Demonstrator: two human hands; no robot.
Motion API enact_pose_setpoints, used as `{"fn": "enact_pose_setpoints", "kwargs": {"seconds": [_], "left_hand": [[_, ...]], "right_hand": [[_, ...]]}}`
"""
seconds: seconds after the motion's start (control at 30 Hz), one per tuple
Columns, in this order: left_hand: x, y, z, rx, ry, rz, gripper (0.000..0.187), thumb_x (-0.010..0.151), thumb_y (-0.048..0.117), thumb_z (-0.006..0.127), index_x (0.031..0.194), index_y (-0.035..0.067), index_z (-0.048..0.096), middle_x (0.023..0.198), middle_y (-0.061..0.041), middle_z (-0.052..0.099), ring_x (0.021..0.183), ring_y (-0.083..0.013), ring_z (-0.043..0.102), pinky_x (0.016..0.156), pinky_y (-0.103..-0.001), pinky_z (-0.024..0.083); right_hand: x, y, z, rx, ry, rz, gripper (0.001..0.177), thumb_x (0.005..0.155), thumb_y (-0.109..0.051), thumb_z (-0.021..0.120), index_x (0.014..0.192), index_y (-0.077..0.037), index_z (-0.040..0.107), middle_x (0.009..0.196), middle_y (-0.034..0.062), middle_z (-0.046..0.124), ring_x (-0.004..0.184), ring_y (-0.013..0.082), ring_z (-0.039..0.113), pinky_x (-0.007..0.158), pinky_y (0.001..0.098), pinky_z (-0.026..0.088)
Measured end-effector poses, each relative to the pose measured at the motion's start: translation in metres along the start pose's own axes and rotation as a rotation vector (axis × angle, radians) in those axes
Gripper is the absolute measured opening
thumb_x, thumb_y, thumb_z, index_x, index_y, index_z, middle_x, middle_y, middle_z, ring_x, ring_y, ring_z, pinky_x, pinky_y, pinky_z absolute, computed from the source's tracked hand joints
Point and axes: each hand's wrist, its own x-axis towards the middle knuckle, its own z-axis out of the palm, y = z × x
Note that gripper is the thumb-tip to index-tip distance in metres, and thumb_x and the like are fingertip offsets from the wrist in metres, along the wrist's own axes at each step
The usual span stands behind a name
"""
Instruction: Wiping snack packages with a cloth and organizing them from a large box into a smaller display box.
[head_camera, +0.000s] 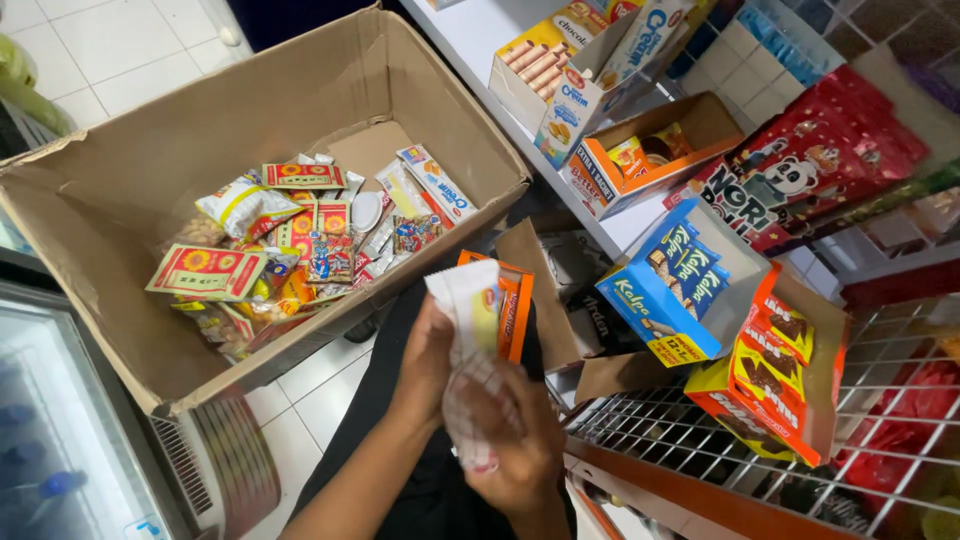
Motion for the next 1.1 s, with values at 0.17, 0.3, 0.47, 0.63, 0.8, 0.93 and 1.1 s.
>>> {"fn": "enact_pose_setpoints", "kwargs": {"seconds": [0.17,0.3,0.47,0.63,0.8,0.93,1.1], "left_hand": [[0.001,0.031,-0.023,-0.253,0.080,0.137,0.076,0.099,0.061,0.051,0.149,0.004,0.048,0.134,-0.014,0.063,0.115,-0.0242,0.063,0.097,-0.039,0.054],[-0.001,0.053,-0.020,-0.346,0.075,0.195,0.070,0.100,0.060,0.047,0.141,0.003,0.050,0.124,-0.014,0.065,0.105,-0.0244,0.066,0.089,-0.039,0.056],[0.002,0.037,-0.023,-0.137,0.310,0.037,0.054,0.107,0.050,0.050,0.130,0.001,0.053,0.100,-0.015,0.065,0.078,-0.0235,0.068,0.066,-0.037,0.054],[-0.005,0.031,0.023,-0.059,-0.061,-0.089,0.043,0.105,0.035,0.050,0.141,0.010,0.050,0.106,-0.011,0.064,0.087,-0.0175,0.066,0.077,-0.029,0.054],[-0.011,0.013,0.038,0.146,0.008,0.140,0.044,0.112,0.041,0.050,0.135,0.004,0.045,0.122,-0.010,0.057,0.109,-0.0142,0.056,0.098,-0.030,0.048],[-0.006,0.010,0.023,0.236,0.217,0.296,0.061,0.107,0.058,0.043,0.131,0.003,0.050,0.117,-0.009,0.059,0.107,-0.0146,0.057,0.096,-0.029,0.048],[0.004,0.006,-0.007,-0.053,0.054,0.365,0.093,0.096,0.084,0.043,0.125,-0.004,0.057,0.110,-0.015,0.064,0.097,-0.0181,0.061,0.086,-0.031,0.051]], "right_hand": [[-0.053,0.015,-0.002,-0.054,-0.182,0.001,0.048,0.071,-0.011,0.087,0.117,-0.017,0.073,0.121,0.0157,0.070,0.101,0.0331,0.071,0.086,0.0401,0.060],[-0.067,0.044,-0.015,0.173,-0.170,0.222,0.054,0.071,-0.007,0.082,0.124,-0.010,0.069,0.125,0.0202,0.066,0.113,0.0358,0.072,0.093,0.0409,0.063],[-0.043,0.029,-0.022,0.461,-0.199,0.224,0.060,0.066,-0.003,0.074,0.126,-0.008,0.067,0.134,0.0208,0.066,0.122,0.0354,0.071,0.104,0.0459,0.060],[-0.005,0.000,-0.009,0.383,-0.128,0.057,0.058,0.072,-0.011,0.082,0.127,-0.009,0.064,0.137,0.0222,0.060,0.123,0.0348,0.068,0.103,0.0416,0.056],[0.038,0.007,-0.002,0.260,0.103,0.226,0.054,0.081,-0.004,0.074,0.133,-0.006,0.062,0.136,0.0184,0.061,0.125,0.0335,0.065,0.109,0.0400,0.052],[0.015,0.005,0.005,0.376,0.002,0.245,0.053,0.079,-0.002,0.071,0.131,-0.003,0.061,0.135,0.0176,0.063,0.127,0.0344,0.065,0.110,0.0415,0.051],[-0.034,0.009,0.020,0.465,-0.024,0.287,0.057,0.074,-0.003,0.073,0.130,-0.002,0.062,0.132,0.0205,0.064,0.126,0.0369,0.066,0.107,0.0435,0.052]]}}
